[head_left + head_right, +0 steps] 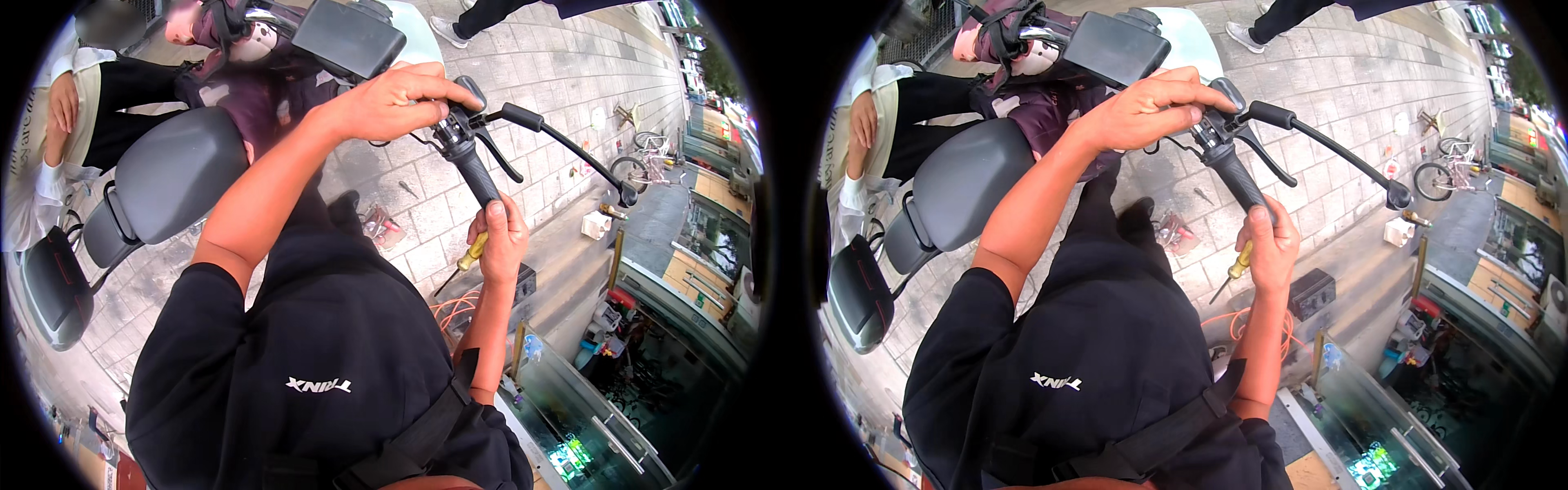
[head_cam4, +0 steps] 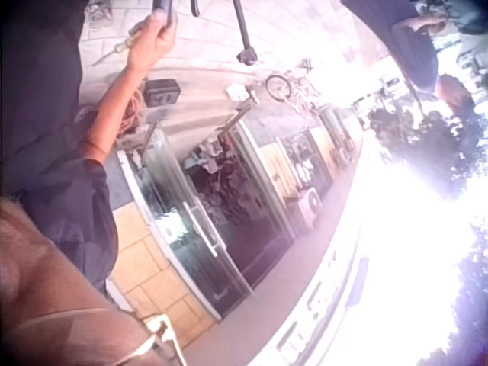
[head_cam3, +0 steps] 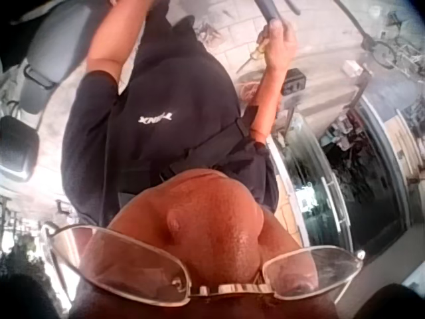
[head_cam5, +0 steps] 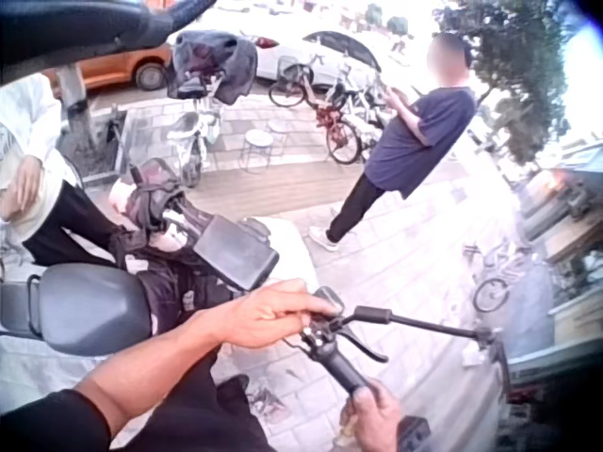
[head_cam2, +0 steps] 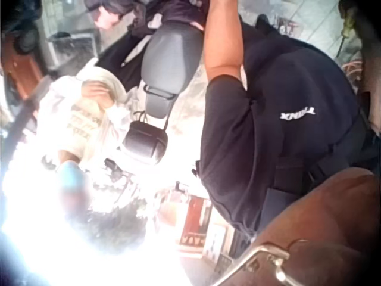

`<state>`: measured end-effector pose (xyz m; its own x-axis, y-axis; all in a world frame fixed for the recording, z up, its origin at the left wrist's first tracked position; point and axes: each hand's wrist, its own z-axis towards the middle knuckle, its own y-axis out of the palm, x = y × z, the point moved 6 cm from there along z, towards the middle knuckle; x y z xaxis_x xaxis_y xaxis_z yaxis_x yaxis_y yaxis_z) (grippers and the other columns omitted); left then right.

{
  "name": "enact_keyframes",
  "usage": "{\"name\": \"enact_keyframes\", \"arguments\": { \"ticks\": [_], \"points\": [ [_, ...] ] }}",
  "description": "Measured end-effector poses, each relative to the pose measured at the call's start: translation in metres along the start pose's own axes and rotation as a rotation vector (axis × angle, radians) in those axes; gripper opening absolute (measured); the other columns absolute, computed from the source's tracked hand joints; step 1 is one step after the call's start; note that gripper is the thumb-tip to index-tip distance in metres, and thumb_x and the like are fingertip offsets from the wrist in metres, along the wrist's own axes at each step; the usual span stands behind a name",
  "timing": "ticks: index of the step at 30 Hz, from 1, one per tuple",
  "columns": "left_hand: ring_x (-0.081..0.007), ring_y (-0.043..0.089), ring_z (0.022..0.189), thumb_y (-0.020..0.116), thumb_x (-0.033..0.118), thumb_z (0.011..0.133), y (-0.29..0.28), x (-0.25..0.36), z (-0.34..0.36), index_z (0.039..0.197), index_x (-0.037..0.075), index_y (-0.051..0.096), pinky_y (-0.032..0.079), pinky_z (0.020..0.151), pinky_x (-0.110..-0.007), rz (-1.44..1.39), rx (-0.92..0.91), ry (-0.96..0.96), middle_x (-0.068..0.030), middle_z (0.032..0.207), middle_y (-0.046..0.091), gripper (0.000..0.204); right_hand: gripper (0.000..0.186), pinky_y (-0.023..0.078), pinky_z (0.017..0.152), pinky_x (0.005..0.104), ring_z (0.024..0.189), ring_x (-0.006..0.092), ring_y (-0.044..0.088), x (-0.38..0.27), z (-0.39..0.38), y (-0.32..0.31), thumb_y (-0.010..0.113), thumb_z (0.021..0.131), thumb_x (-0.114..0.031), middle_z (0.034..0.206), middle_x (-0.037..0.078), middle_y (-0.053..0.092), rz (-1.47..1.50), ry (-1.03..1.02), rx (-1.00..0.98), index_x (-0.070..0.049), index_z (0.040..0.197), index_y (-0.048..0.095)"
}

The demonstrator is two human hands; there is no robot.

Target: The person uses a screwdriver to loosen and tighten screws on the scooter's handlebar assembly. They remove a small black component, inspect it, and reattach it to the handlebar while standing on a sidewalk.

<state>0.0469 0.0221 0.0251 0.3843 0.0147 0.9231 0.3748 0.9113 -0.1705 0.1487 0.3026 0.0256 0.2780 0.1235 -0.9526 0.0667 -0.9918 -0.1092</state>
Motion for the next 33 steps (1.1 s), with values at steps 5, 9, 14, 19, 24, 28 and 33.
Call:
{"name": "enact_keyframes", "arguments": {
  "ticks": [5, 9, 14, 19, 24, 28, 33],
  "points": [
    [-0.0218, 0.057, 0.096, 0.074, 0.010, 0.083, 0.000, 0.004, -0.004, 0.135, 0.014, 0.078, 0.047, 0.088, -0.036, 0.098, 0.065, 0.111, -0.0041, 0.097, 0.055, 0.052, 0.051, 0.046, 0.053, 0.0279, 0.057, 0.0131, 0.058, 0.002, 0.001, -0.006, 0.070, 0.111, -0.033, 0.074, 0.004, 0.060, -0.052, 0.007, -0.010, 0.009, 0.138, 0.063],
    [-0.0274, 0.058, 0.096, 0.079, 0.013, 0.075, 0.000, 0.006, -0.006, 0.129, 0.014, 0.078, 0.046, 0.091, -0.040, 0.131, 0.110, 0.150, -0.0060, 0.095, 0.058, 0.054, 0.050, 0.045, 0.052, 0.0282, 0.055, 0.0133, 0.056, -0.008, 0.002, -0.004, 0.066, 0.112, -0.041, 0.071, 0.003, 0.057, -0.078, 0.047, -0.030, 0.007, 0.124, 0.068],
    [-0.0288, 0.060, 0.098, 0.077, 0.013, 0.074, 0.003, -0.001, -0.006, 0.129, 0.014, 0.077, 0.046, 0.092, -0.040, 0.116, 0.119, 0.194, -0.0070, 0.097, 0.061, 0.055, 0.048, 0.044, 0.049, 0.0287, 0.054, 0.0145, 0.056, -0.014, 0.006, -0.002, 0.064, 0.112, -0.046, 0.069, 0.004, 0.053, -0.106, 0.067, -0.059, 0.001, 0.100, 0.064],
    [-0.0294, 0.061, 0.099, 0.076, 0.012, 0.072, 0.004, 0.000, -0.004, 0.128, 0.017, 0.078, 0.047, 0.094, -0.041, 0.149, 0.147, 0.183, -0.0070, 0.100, 0.064, 0.056, 0.053, 0.043, 0.048, 0.0293, 0.054, 0.0162, 0.057, -0.014, 0.006, -0.004, 0.065, 0.110, -0.051, 0.068, 0.004, 0.053, -0.120, 0.061, -0.040, 0.001, 0.100, 0.063],
    [-0.0293, 0.063, 0.100, 0.075, 0.012, 0.072, 0.005, -0.002, -0.004, 0.125, 0.018, 0.080, 0.048, 0.095, -0.042, 0.118, 0.162, 0.140, -0.0064, 0.102, 0.065, 0.054, 0.059, 0.042, 0.047, 0.0306, 0.052, 0.0175, 0.056, -0.018, 0.009, -0.006, 0.064, 0.109, -0.055, 0.067, 0.006, 0.054, -0.172, 0.032, -0.027, 0.004, 0.104, 0.064],
    [-0.0293, 0.063, 0.102, 0.073, 0.011, 0.073, 0.004, -0.001, -0.004, 0.126, 0.018, 0.080, 0.049, 0.097, -0.041, 0.070, 0.149, 0.112, -0.0067, 0.103, 0.066, 0.053, 0.066, 0.041, 0.046, 0.0311, 0.052, 0.0191, 0.055, -0.016, 0.008, -0.005, 0.057, 0.110, -0.060, 0.066, 0.007, 0.053, -0.148, 0.127, 0.005, 0.005, 0.103, 0.065],
    [-0.0267, 0.063, 0.102, 0.067, 0.012, 0.081, 0.002, -0.004, -0.003, 0.128, 0.016, 0.081, 0.050, 0.096, -0.040, 0.017, 0.143, 0.127, -0.0067, 0.103, 0.066, 0.049, 0.068, 0.042, 0.045, 0.0318, 0.049, 0.0200, 0.050, -0.008, 0.014, -0.007, 0.052, 0.111, -0.063, 0.062, 0.007, 0.048, -0.018, 0.224, -0.017, 0.003, 0.099, 0.065]
  ]
}}
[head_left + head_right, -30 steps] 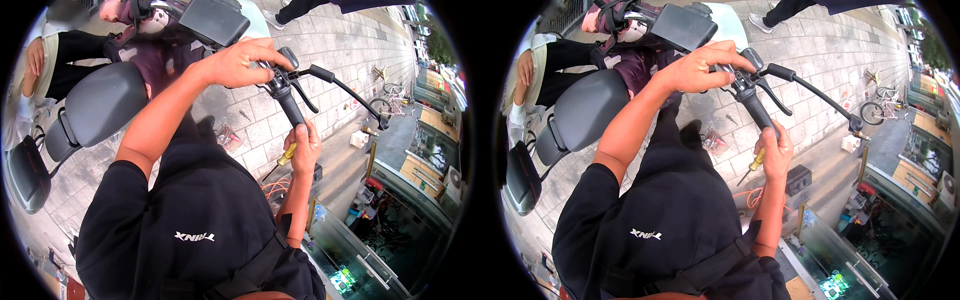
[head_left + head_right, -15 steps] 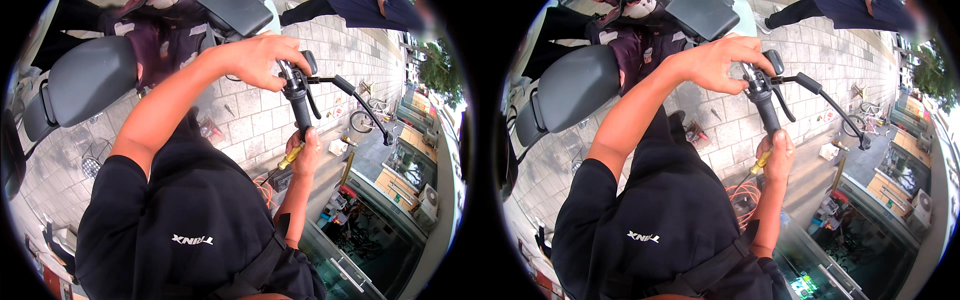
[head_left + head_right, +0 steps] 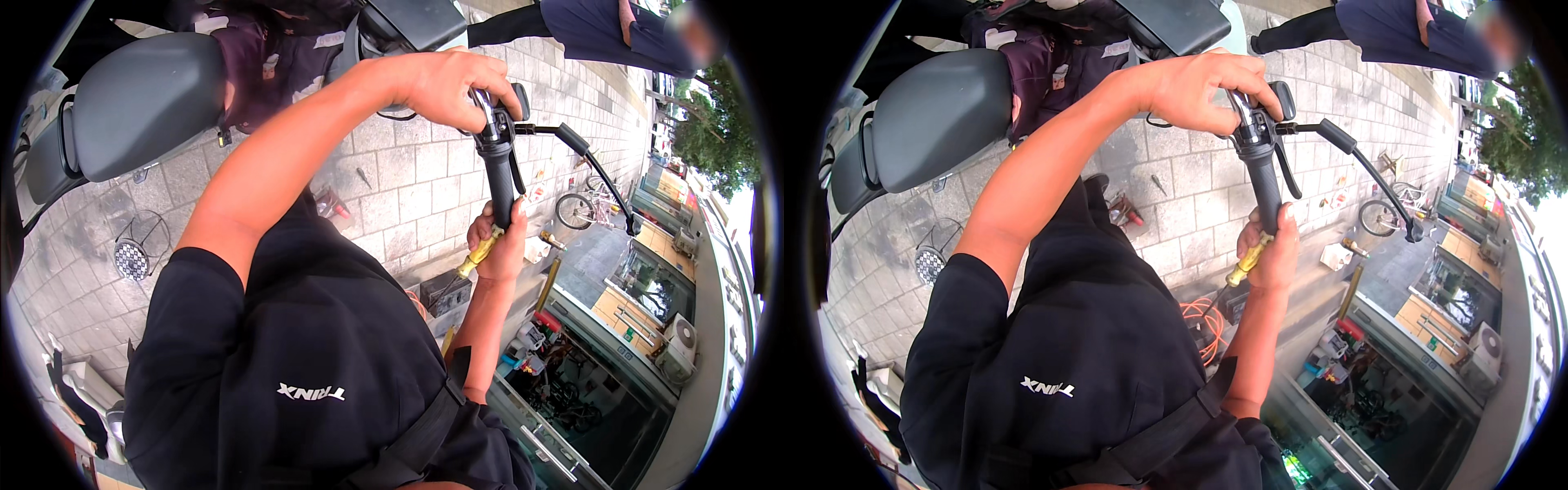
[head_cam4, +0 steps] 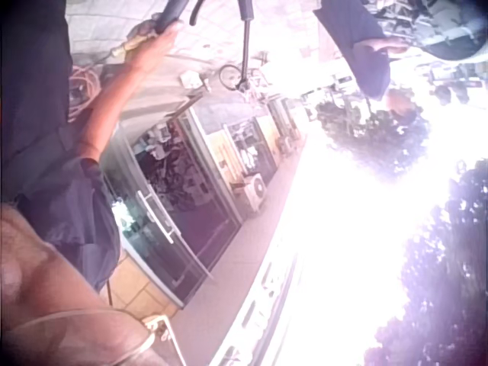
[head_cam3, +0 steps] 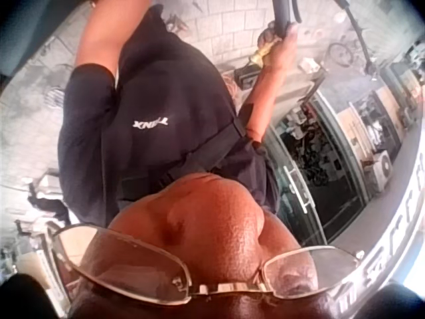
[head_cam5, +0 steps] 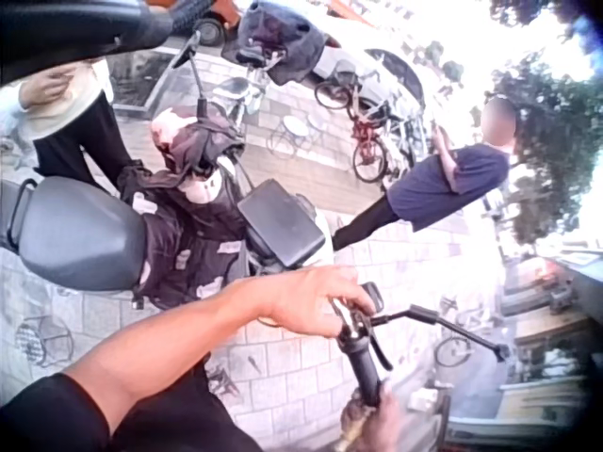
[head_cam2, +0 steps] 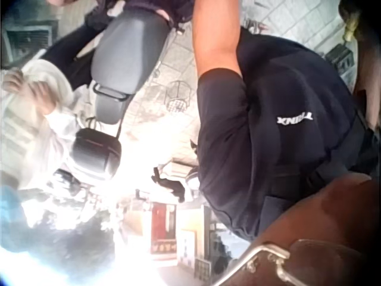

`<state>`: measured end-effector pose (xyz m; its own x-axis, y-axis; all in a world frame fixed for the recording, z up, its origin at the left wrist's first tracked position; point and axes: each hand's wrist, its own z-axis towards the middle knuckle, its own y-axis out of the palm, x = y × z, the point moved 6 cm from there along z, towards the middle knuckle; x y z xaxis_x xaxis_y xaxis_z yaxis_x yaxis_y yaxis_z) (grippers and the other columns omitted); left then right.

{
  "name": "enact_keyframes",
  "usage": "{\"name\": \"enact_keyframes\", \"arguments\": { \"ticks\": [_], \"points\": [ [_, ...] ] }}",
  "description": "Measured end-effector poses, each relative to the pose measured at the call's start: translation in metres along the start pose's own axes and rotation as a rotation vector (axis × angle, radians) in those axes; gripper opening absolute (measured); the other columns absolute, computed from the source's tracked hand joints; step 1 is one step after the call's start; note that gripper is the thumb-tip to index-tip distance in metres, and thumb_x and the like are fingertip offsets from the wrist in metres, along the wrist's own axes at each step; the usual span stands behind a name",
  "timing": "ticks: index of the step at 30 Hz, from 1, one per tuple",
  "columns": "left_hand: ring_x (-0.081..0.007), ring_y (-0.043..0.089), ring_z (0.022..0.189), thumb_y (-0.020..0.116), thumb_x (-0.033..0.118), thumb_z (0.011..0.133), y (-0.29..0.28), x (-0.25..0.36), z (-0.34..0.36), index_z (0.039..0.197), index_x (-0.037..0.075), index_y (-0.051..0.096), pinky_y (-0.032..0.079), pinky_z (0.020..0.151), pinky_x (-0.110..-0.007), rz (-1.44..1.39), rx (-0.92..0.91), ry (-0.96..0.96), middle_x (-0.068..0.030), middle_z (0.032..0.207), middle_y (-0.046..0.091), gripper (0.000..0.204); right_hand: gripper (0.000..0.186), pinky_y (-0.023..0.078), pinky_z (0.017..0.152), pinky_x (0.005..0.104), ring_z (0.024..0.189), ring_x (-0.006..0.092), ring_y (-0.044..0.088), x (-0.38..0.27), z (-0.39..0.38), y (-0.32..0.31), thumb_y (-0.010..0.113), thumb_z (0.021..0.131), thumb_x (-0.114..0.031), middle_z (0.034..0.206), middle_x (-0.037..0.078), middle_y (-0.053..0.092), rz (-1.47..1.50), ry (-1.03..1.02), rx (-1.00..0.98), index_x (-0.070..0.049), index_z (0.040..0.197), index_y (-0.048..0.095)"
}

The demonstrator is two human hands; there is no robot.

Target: The person uses a screwdriver to loosen and tighten screws on the scooter's handlebar assembly. They remove a small black component, inspect it, and reattach it to the handlebar while standing on a sidewalk.

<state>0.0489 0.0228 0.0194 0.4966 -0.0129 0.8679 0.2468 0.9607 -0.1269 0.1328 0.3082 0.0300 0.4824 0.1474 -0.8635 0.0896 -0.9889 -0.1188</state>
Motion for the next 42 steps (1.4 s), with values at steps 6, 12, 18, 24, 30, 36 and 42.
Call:
{"name": "enact_keyframes", "arguments": {
  "ticks": [6, 12, 18, 24, 30, 36, 42],
  "points": [
    [-0.0214, 0.063, 0.100, 0.056, 0.013, 0.096, 0.001, -0.006, 0.003, 0.128, 0.009, 0.081, 0.051, 0.094, -0.037, -0.126, -0.065, -0.107, -0.0063, 0.104, 0.065, 0.041, 0.064, 0.040, 0.042, 0.0327, 0.045, 0.0196, 0.044, 0.003, 0.002, 0.005, 0.050, 0.113, -0.061, 0.058, 0.006, 0.045, 0.132, 0.097, -0.096, -0.002, 0.092, 0.063],
    [-0.0214, 0.064, 0.101, 0.053, 0.015, 0.100, 0.001, -0.004, 0.004, 0.128, 0.007, 0.081, 0.052, 0.094, -0.036, -0.136, -0.039, -0.075, -0.0072, 0.106, 0.066, 0.040, 0.069, 0.037, 0.040, 0.0329, 0.041, 0.0187, 0.040, 0.005, 0.003, 0.007, 0.046, 0.112, -0.065, 0.054, 0.005, 0.042, 0.254, 0.204, -0.250, -0.004, 0.085, 0.062],
    [-0.0220, 0.065, 0.103, 0.054, 0.014, 0.099, 0.004, -0.008, 0.005, 0.127, 0.007, 0.081, 0.052, 0.095, -0.036, -0.133, -0.030, -0.082, -0.0076, 0.108, 0.068, 0.040, 0.068, 0.039, 0.041, 0.0328, 0.044, 0.0198, 0.044, 0.005, 0.002, 0.004, 0.051, 0.110, -0.066, 0.058, 0.005, 0.046, 0.187, 0.141, -0.189, -0.003, 0.091, 0.064],
    [-0.0233, 0.065, 0.101, 0.053, 0.014, 0.097, 0.004, -0.007, 0.006, 0.127, 0.008, 0.081, 0.052, 0.094, -0.038, -0.124, -0.014, -0.029, -0.0080, 0.105, 0.066, 0.042, 0.065, 0.044, 0.048, 0.0312, 0.053, 0.0189, 0.050, -0.002, -0.002, -0.002, 0.073, 0.102, -0.061, 0.067, 0.006, 0.051, 0.023, -0.072, -0.045, 0.004, 0.107, 0.068],
    [-0.0244, 0.064, 0.099, 0.053, 0.014, 0.095, 0.002, -0.005, 0.005, 0.126, 0.008, 0.082, 0.052, 0.093, -0.038, -0.112, -0.029, -0.071, -0.0086, 0.102, 0.064, 0.043, 0.057, 0.044, 0.053, 0.0287, 0.062, 0.0143, 0.052, 0.001, 0.001, -0.008, 0.080, 0.102, -0.045, 0.074, 0.004, 0.055, 0.058, -0.121, -0.126, 0.008, 0.120, 0.067],
    [-0.0250, 0.066, 0.097, 0.052, 0.016, 0.095, 0.004, -0.007, 0.005, 0.125, 0.008, 0.082, 0.052, 0.091, -0.038, -0.105, 0.017, -0.031, -0.0097, 0.100, 0.066, 0.043, 0.046, 0.043, 0.053, 0.0258, 0.060, 0.0118, 0.055, -0.003, -0.005, -0.016, 0.079, 0.105, -0.031, 0.077, 0.003, 0.060, -0.124, -0.219, -0.022, 0.006, 0.130, 0.067],
    [-0.0250, 0.066, 0.097, 0.052, 0.016, 0.096, 0.003, -0.006, 0.005, 0.124, 0.008, 0.082, 0.053, 0.091, -0.038, -0.104, 0.012, -0.041, -0.0097, 0.100, 0.066, 0.042, 0.048, 0.042, 0.054, 0.0247, 0.061, 0.0084, 0.055, -0.013, -0.014, -0.009, 0.082, 0.103, -0.028, 0.078, 0.000, 0.061, -0.318, -0.257, 0.064, 0.003, 0.137, 0.067]
  ]
}}
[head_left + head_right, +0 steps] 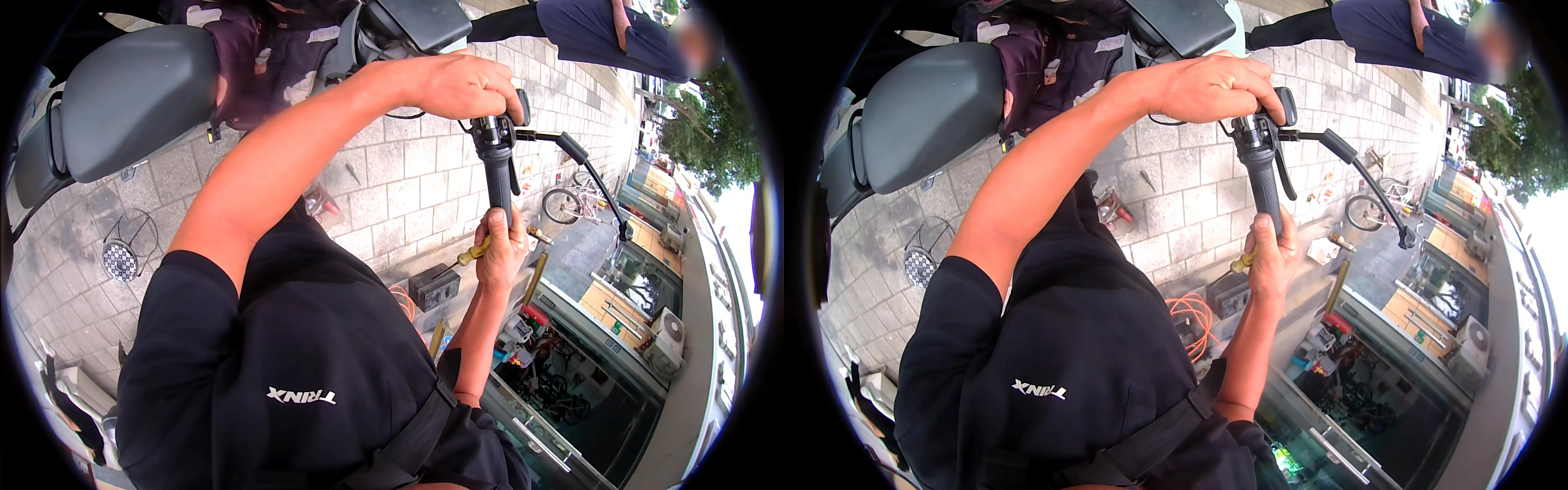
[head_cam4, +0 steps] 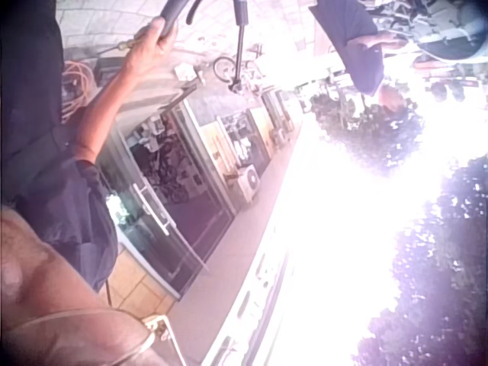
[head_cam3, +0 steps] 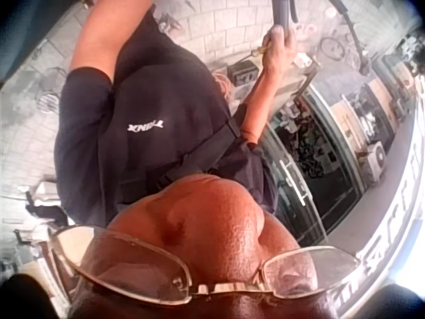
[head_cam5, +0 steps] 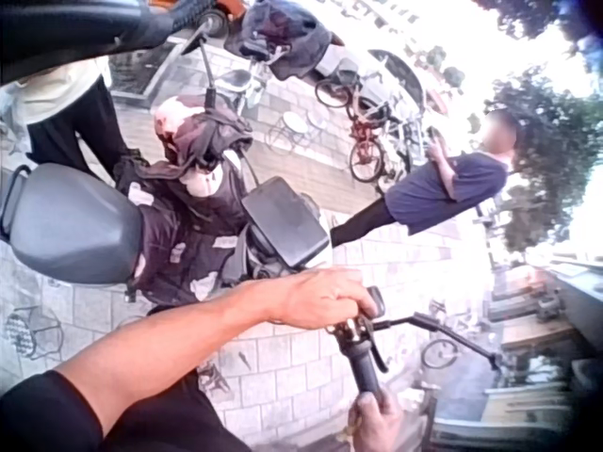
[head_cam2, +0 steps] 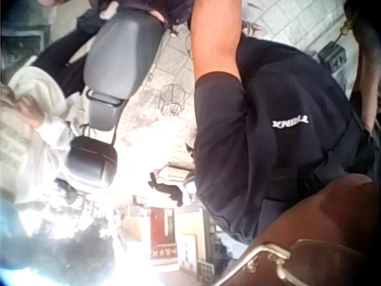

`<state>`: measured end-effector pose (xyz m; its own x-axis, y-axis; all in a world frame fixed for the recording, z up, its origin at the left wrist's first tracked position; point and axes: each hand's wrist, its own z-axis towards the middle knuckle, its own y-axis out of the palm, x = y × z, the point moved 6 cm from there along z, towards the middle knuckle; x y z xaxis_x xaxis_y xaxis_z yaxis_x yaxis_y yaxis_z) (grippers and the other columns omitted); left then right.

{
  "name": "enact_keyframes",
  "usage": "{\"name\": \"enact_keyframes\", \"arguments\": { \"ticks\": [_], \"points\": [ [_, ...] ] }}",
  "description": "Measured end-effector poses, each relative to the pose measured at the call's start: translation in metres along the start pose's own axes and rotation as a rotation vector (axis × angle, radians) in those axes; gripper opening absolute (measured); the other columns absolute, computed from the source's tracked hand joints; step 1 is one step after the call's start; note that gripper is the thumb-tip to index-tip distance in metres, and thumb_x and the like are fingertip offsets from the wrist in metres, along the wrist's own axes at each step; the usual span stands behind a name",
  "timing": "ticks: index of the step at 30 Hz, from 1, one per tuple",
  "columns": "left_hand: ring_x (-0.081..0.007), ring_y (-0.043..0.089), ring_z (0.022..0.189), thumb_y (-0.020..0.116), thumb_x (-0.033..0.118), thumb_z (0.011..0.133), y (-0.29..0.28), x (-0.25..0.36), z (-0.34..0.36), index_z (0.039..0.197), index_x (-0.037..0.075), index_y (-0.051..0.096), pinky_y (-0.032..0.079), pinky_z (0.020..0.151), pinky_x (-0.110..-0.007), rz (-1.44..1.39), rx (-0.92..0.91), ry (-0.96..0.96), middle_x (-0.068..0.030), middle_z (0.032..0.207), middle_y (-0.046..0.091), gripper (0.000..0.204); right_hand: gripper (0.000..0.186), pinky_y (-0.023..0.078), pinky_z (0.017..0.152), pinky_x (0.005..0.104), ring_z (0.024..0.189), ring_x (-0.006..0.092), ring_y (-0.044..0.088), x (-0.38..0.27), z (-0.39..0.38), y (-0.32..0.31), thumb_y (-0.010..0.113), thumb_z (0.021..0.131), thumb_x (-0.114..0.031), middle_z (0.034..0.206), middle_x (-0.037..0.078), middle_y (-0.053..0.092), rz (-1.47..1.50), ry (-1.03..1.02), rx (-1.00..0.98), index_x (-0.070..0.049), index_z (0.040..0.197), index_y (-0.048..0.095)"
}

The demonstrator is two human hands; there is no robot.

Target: The person uses a screwdriver to loosen and tighten screws on the scooter's handlebar assembly. They remove a small black component, inspect it, and reattach it to the handlebar while standing on a sidewalk.

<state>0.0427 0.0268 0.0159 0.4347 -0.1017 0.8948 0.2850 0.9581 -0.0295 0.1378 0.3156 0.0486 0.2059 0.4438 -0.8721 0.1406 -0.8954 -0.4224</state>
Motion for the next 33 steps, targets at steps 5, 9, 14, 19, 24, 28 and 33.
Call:
{"name": "enact_keyframes", "arguments": {
  "ticks": [5, 9, 14, 19, 24, 28, 33],
  "points": [
    [-0.0247, 0.067, 0.098, 0.053, 0.016, 0.095, 0.000, -0.001, 0.000, 0.123, 0.007, 0.082, 0.053, 0.091, -0.039, -0.012, 0.001, 0.009, -0.0098, 0.100, 0.067, 0.042, 0.049, 0.042, 0.055, 0.0238, 0.062, 0.0075, 0.055, -0.007, -0.004, 0.002, 0.081, 0.104, -0.029, 0.079, 0.000, 0.062, -0.124, -0.038, 0.043, 0.003, 0.138, 0.068],
    [-0.0253, 0.067, 0.098, 0.053, 0.016, 0.095, 0.001, -0.001, 0.000, 0.123, 0.006, 0.082, 0.053, 0.092, -0.039, -0.014, 0.014, 0.024, -0.0103, 0.101, 0.068, 0.042, 0.047, 0.044, 0.056, 0.0242, 0.061, 0.0076, 0.055, -0.005, -0.003, 0.000, 0.082, 0.103, -0.025, 0.081, 0.000, 0.063, -0.090, -0.015, 0.025, 0.002, 0.138, 0.067],
    [-0.0259, 0.068, 0.097, 0.053, 0.016, 0.094, 0.001, -0.002, 0.000, 0.123, 0.006, 0.082, 0.054, 0.091, -0.039, -0.018, -0.003, -0.012, -0.0108, 0.102, 0.069, 0.042, 0.048, 0.046, 0.056, 0.0246, 0.065, 0.0087, 0.058, -0.014, -0.010, 0.014, 0.083, 0.100, -0.010, 0.097, 0.005, 0.066, -0.210, -0.148, 0.134, -0.003, 0.139, 0.056],
    [-0.0251, 0.068, 0.097, 0.053, 0.015, 0.095, 0.001, 0.001, 0.001, 0.122, 0.006, 0.082, 0.054, 0.090, -0.039, -0.010, 0.011, 0.000, -0.0102, 0.101, 0.069, 0.041, 0.046, 0.045, 0.056, 0.0234, 0.065, 0.0088, 0.058, -0.015, -0.011, 0.014, 0.082, 0.101, -0.011, 0.098, 0.006, 0.067, -0.146, -0.180, 0.148, -0.002, 0.137, 0.056],
    [-0.0250, 0.068, 0.096, 0.054, 0.014, 0.095, 0.001, 0.001, 0.001, 0.121, 0.007, 0.083, 0.054, 0.089, -0.039, 0.016, 0.024, 0.023, -0.0100, 0.100, 0.068, 0.039, 0.047, 0.045, 0.055, 0.0227, 0.066, 0.0071, 0.058, -0.014, -0.012, 0.009, 0.083, 0.101, -0.013, 0.097, 0.005, 0.069, -0.144, -0.154, 0.153, -0.001, 0.139, 0.059],
    [-0.0251, 0.068, 0.096, 0.054, 0.013, 0.095, 0.001, 0.001, 0.001, 0.121, 0.008, 0.083, 0.054, 0.089, -0.038, 0.015, 0.018, 0.029, -0.0099, 0.100, 0.069, 0.039, 0.047, 0.044, 0.054, 0.0229, 0.063, 0.0070, 0.057, -0.009, -0.012, 0.008, 0.079, 0.104, -0.015, 0.093, 0.006, 0.069, -0.065, -0.121, 0.132, 0.002, 0.142, 0.059],
    [-0.0250, 0.068, 0.095, 0.054, 0.013, 0.095, 0.001, 0.001, 0.000, 0.121, 0.007, 0.083, 0.054, 0.089, -0.038, 0.006, 0.025, 0.032, -0.0099, 0.100, 0.069, 0.039, 0.044, 0.043, 0.053, 0.0240, 0.061, 0.0083, 0.056, -0.002, -0.007, 0.004, 0.073, 0.110, -0.025, 0.088, 0.006, 0.067, -0.011, -0.105, 0.055, 0.003, 0.141, 0.060]
  ]
}}
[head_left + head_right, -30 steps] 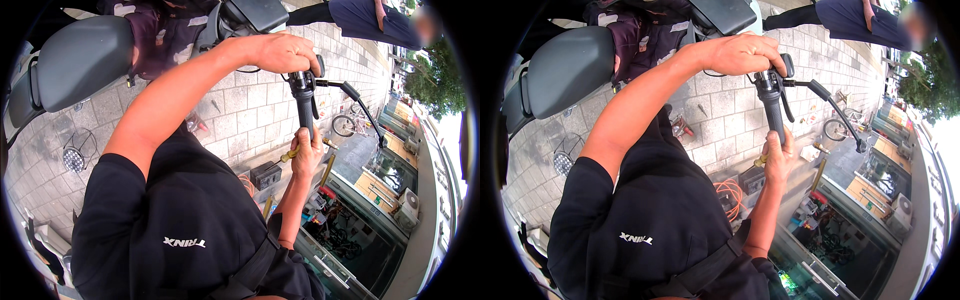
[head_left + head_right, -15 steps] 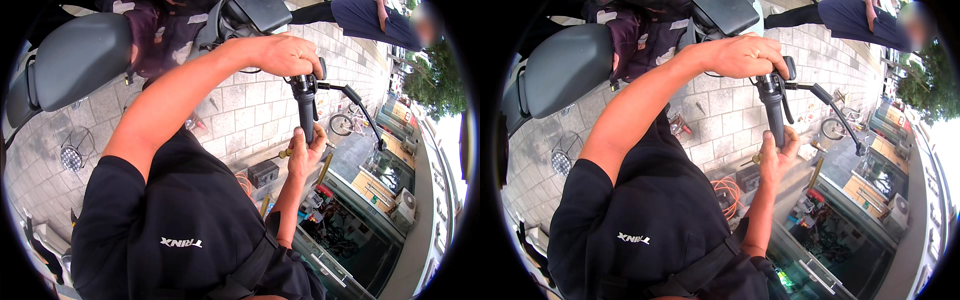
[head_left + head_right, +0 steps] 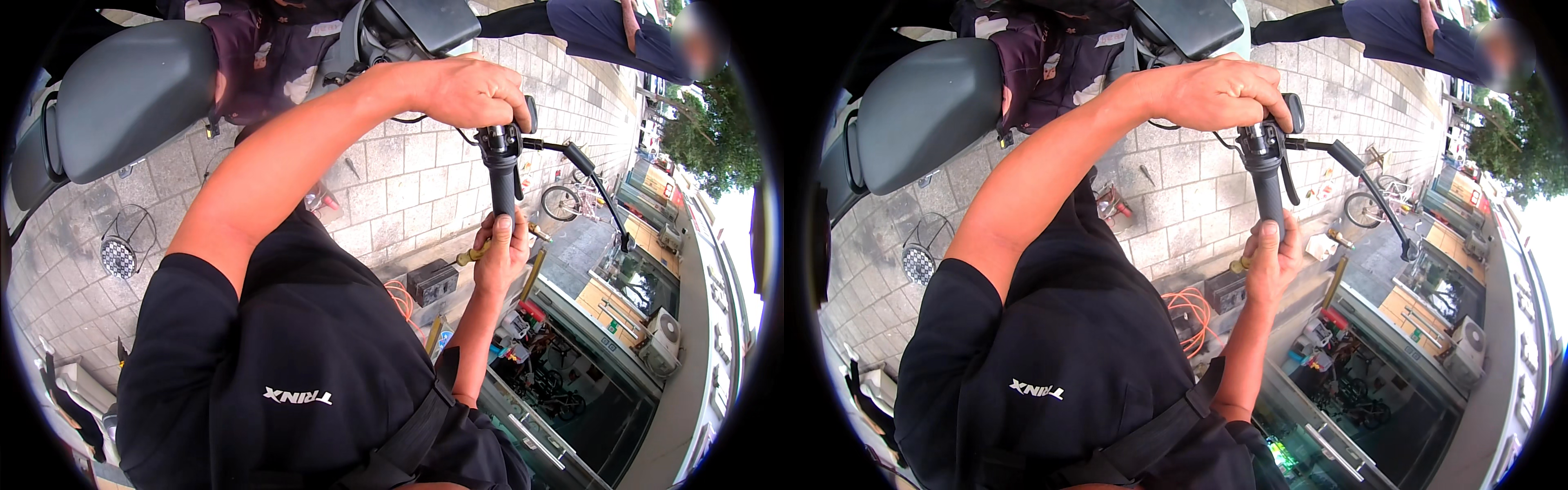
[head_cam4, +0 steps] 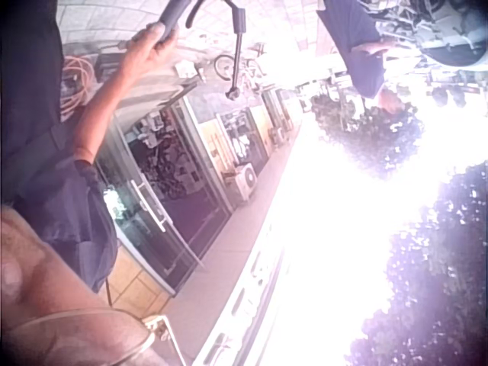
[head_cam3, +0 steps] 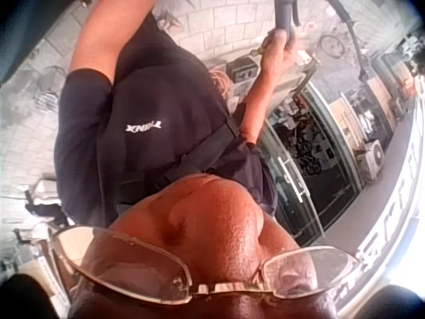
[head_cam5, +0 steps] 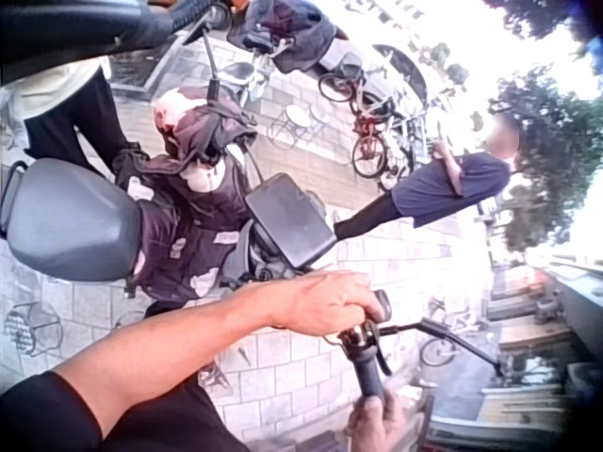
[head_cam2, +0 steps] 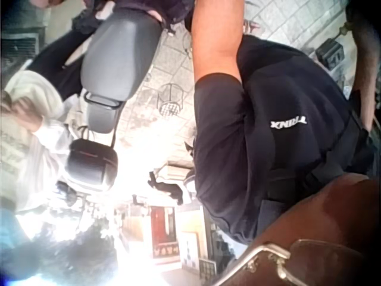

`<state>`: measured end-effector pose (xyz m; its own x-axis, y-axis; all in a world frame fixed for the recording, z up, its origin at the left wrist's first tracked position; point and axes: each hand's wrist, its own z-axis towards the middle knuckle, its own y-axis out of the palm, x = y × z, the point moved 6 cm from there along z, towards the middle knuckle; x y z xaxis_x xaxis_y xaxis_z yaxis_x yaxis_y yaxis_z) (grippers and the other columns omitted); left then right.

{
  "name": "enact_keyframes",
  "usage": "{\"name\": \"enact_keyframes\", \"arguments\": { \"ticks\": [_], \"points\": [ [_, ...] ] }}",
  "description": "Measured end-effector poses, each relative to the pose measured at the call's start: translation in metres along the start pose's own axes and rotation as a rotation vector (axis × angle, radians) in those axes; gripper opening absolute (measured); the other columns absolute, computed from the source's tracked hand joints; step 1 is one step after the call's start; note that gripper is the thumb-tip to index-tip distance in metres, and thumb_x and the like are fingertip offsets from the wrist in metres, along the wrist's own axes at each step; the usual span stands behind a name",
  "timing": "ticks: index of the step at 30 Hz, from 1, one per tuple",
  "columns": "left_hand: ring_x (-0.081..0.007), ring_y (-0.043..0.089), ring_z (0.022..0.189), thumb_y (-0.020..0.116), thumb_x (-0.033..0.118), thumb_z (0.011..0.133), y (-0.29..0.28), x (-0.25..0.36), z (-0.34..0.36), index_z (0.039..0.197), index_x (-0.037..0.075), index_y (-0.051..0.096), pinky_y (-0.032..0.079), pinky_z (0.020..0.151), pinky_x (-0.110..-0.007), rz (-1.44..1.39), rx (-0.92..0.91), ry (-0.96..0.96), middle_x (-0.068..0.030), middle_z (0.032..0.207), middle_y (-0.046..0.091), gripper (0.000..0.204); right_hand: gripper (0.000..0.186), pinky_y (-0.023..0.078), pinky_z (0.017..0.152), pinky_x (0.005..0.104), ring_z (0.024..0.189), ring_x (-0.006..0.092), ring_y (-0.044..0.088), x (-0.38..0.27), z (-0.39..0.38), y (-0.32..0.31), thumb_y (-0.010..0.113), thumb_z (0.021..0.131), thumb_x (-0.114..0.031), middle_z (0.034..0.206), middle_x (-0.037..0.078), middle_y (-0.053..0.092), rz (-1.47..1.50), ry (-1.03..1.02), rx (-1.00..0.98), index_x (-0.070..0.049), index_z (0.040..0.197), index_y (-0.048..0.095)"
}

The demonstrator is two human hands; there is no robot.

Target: The person uses a screwdriver to loosen and tighten screws on the scooter's handlebar assembly. They remove a small black component, inspect it, and reattach it to the handlebar while standing on a sidewalk.

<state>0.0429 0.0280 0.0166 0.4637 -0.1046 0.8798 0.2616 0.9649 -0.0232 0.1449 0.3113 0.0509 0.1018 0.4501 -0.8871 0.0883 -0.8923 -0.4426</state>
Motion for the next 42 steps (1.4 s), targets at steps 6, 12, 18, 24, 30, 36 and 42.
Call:
{"name": "enact_keyframes", "arguments": {
  "ticks": [6, 12, 18, 24, 30, 36, 42],
  "points": [
    [-0.0248, 0.067, 0.095, 0.053, 0.015, 0.095, -0.001, 0.000, 0.000, 0.121, 0.006, 0.082, 0.053, 0.089, -0.039, -0.007, -0.028, -0.025, -0.0103, 0.103, 0.068, 0.040, 0.053, 0.041, 0.050, 0.0270, 0.058, 0.0127, 0.053, 0.006, 0.004, -0.002, 0.066, 0.111, -0.046, 0.078, 0.006, 0.059, 0.107, 0.112, -0.049, 0.005, 0.126, 0.064],
    [-0.0240, 0.066, 0.094, 0.052, 0.016, 0.096, -0.001, 0.003, -0.001, 0.122, 0.006, 0.082, 0.053, 0.089, -0.039, -0.004, -0.047, -0.075, -0.0096, 0.103, 0.067, 0.041, 0.063, 0.038, 0.047, 0.0289, 0.055, 0.0154, 0.048, 0.002, 0.009, 0.006, 0.064, 0.109, -0.057, 0.073, 0.006, 0.051, 0.201, 0.230, -0.074, 0.006, 0.113, 0.063],
    [-0.0235, 0.066, 0.095, 0.052, 0.017, 0.097, -0.001, 0.004, -0.001, 0.122, 0.007, 0.082, 0.053, 0.089, -0.039, -0.033, -0.059, -0.083, -0.0089, 0.103, 0.067, 0.040, 0.061, 0.036, 0.045, 0.0302, 0.051, 0.0164, 0.043, 0.017, 0.012, 0.003, 0.059, 0.110, -0.059, 0.069, 0.006, 0.050, 0.419, 0.360, -0.103, 0.002, 0.105, 0.064],
    [-0.0249, 0.068, 0.098, 0.053, 0.017, 0.097, -0.001, 0.002, 0.000, 0.121, 0.008, 0.082, 0.054, 0.090, -0.039, -0.015, -0.044, -0.052, -0.0090, 0.104, 0.068, 0.039, 0.066, 0.031, 0.043, 0.0301, 0.042, 0.0155, 0.035, 0.010, 0.014, 0.014, 0.051, 0.112, -0.063, 0.058, 0.003, 0.045, 0.524, 0.477, -0.253, -0.002, 0.089, 0.063],
    [-0.0268, 0.069, 0.096, 0.055, 0.018, 0.097, 0.001, -0.003, 0.006, 0.120, 0.007, 0.082, 0.055, 0.088, -0.040, -0.009, -0.034, -0.031, -0.0105, 0.102, 0.069, 0.037, 0.068, 0.030, 0.043, 0.0306, 0.040, 0.0154, 0.035, 0.013, 0.016, 0.008, 0.048, 0.113, -0.063, 0.057, 0.002, 0.045, 0.552, 0.489, -0.248, -0.001, 0.092, 0.065],
    [-0.0286, 0.069, 0.098, 0.058, 0.022, 0.102, -0.001, 0.007, -0.002, 0.123, 0.005, 0.080, 0.055, 0.089, -0.040, 0.098, -0.047, 0.107, -0.0134, 0.101, 0.067, 0.035, 0.068, 0.031, 0.041, 0.0285, 0.037, 0.0137, 0.035, 0.005, 0.006, 0.010, 0.043, 0.116, -0.059, 0.058, 0.000, 0.046, 0.456, 0.282, -0.108, 0.003, 0.107, 0.068],
    [-0.0203, 0.065, 0.100, 0.060, 0.025, 0.112, -0.014, 0.010, -0.005, 0.133, 0.004, 0.074, 0.051, 0.092, -0.035, 0.134, -0.116, 0.255, -0.0090, 0.108, 0.063, 0.033, 0.058, 0.041, 0.048, 0.0257, 0.053, 0.0106, 0.052, -0.010, -0.003, 0.020, 0.066, 0.112, -0.043, 0.073, 0.005, 0.058, 0.067, -0.311, 0.202, 0.008, 0.137, 0.062]
  ]
}}
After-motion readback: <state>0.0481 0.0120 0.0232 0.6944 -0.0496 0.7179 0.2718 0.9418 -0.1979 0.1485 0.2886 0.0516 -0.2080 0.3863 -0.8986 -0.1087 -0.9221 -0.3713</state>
